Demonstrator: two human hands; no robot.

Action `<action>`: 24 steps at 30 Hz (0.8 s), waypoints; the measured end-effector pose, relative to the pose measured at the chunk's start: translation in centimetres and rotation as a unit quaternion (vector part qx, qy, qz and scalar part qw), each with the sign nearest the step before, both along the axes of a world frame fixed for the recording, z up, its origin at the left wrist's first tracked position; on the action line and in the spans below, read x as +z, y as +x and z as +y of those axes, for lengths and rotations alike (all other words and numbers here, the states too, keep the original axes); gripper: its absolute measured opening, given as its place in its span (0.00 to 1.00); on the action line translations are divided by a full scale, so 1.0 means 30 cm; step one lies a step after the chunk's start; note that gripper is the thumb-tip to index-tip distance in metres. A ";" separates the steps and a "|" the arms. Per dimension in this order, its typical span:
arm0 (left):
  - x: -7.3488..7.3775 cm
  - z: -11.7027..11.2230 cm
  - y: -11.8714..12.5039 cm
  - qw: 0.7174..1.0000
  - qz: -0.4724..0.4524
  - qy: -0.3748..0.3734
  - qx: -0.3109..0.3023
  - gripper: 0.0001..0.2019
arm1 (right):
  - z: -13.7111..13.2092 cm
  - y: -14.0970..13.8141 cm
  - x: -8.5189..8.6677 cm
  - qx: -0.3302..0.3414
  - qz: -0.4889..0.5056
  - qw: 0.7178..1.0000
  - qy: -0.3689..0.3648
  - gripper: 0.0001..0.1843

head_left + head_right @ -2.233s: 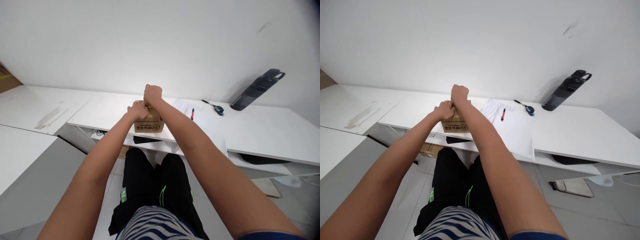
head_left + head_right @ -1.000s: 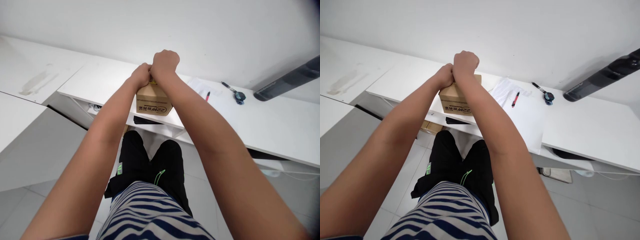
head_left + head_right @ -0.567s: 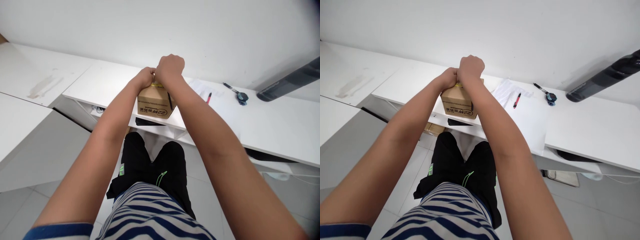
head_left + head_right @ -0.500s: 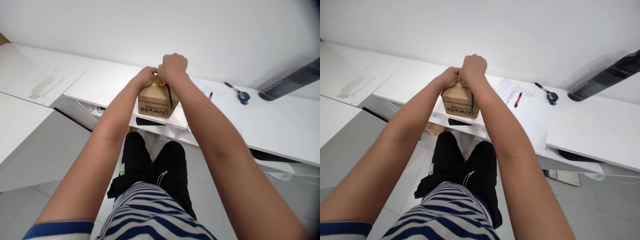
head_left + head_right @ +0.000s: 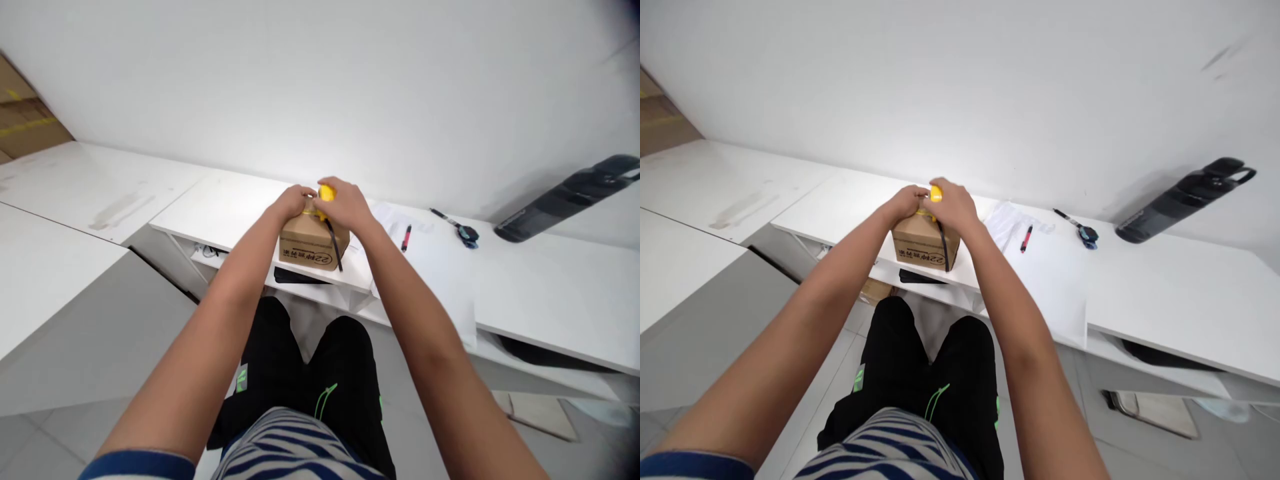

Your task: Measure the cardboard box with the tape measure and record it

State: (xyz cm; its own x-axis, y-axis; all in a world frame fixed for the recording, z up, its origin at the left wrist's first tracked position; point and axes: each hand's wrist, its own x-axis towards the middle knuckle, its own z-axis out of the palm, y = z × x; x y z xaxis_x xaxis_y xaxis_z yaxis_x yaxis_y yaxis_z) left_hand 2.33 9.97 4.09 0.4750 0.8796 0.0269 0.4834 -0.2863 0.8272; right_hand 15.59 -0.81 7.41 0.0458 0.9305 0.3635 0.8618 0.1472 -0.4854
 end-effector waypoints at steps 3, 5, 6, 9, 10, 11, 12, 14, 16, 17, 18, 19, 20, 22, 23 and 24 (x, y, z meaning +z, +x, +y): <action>-0.006 0.006 -0.011 0.998 0.027 0.057 -0.003 0.21 | -0.137 -0.073 -0.001 -0.023 0.026 0.999 -0.006 0.26; -0.008 0.007 -0.015 0.997 0.034 0.064 0.001 0.22 | -0.242 -0.127 -0.013 -0.042 0.048 0.998 -0.005 0.27; -0.007 0.006 -0.017 0.997 0.038 0.066 0.001 0.22 | -0.290 -0.152 -0.020 -0.046 0.056 0.997 -0.009 0.28; 0.000 0.002 -0.019 0.998 0.045 0.051 -0.007 0.22 | -0.393 -0.209 -0.037 -0.050 0.065 0.997 -0.018 0.28; 0.002 0.001 -0.020 0.998 0.046 0.044 -0.007 0.22 | -0.412 -0.219 -0.039 -0.054 0.065 0.996 -0.019 0.28; 0.003 0.001 -0.021 0.998 0.047 0.042 -0.004 0.22 | -0.422 -0.223 -0.041 -0.062 0.066 0.996 -0.019 0.27; 0.003 0.003 -0.021 0.998 0.047 0.043 0.000 0.22 | -0.425 -0.222 -0.041 -0.068 0.067 0.995 -0.020 0.27; 0.000 0.007 -0.023 0.998 0.041 0.046 0.003 0.22 | -0.412 -0.209 -0.039 -0.076 0.071 0.994 -0.027 0.26; -0.004 0.012 -0.026 0.999 0.035 0.035 -0.003 0.22 | -0.379 -0.187 -0.034 -0.072 0.071 0.995 -0.025 0.26; -0.006 0.013 -0.028 0.999 0.030 0.027 -0.005 0.22 | -0.356 -0.176 -0.030 -0.067 0.067 0.995 -0.019 0.25; -0.007 0.012 -0.031 0.999 0.024 0.024 -0.006 0.22 | -0.330 -0.166 -0.026 -0.061 0.061 0.996 -0.012 0.25; -0.005 0.010 -0.033 0.999 0.020 0.027 -0.005 0.23 | -0.299 -0.156 -0.020 -0.055 0.052 0.997 -0.006 0.25; -0.002 0.007 -0.036 0.999 0.017 0.035 -0.007 0.23 | -0.264 -0.147 -0.014 -0.050 0.041 0.998 -0.002 0.25; 0.009 -0.002 -0.042 0.998 0.021 0.062 -0.019 0.22 | -0.181 -0.128 0.000 -0.043 0.019 0.999 -0.006 0.24; 0.016 -0.006 -0.045 0.996 0.029 0.075 -0.026 0.21 | -0.134 -0.118 0.008 -0.043 0.010 0.999 -0.012 0.24; 0.024 -0.010 -0.048 0.995 0.040 0.087 -0.032 0.20 | -0.085 -0.107 0.015 -0.044 0.006 0.999 -0.018 0.24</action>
